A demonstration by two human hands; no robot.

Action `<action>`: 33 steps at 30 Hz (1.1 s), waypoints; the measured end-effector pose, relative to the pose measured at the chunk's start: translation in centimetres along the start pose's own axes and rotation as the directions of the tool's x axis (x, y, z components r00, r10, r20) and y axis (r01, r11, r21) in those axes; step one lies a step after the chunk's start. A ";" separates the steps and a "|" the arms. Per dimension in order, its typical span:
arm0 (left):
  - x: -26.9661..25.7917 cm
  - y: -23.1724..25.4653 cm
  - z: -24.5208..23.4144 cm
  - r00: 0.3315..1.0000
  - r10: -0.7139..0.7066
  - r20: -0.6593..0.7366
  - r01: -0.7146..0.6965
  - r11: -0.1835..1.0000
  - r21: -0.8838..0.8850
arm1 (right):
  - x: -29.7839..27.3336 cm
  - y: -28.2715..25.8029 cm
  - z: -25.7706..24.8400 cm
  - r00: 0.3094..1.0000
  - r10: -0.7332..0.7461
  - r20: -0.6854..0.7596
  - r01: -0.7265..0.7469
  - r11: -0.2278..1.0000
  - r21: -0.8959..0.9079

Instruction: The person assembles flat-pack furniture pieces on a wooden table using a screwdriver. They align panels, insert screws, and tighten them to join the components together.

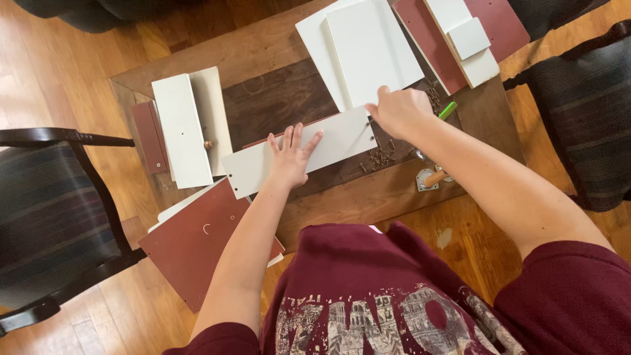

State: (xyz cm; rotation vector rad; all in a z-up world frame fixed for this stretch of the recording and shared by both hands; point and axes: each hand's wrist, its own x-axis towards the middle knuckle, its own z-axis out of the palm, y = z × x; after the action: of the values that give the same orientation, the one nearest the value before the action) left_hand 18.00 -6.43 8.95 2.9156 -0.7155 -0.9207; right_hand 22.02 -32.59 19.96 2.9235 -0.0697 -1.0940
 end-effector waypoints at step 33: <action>-0.3 0.0 -0.5 1.000 -0.013 0.018 0.013 1.000 0.005 | 1.5 1.2 3.3 0.977 -0.189 -0.094 0.211 0.873 0.440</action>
State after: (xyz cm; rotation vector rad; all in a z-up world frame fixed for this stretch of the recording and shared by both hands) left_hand 18.06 -6.40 9.54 2.9232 -0.7010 -0.9495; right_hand 20.95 -33.88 16.52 3.4364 -0.0189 -1.1685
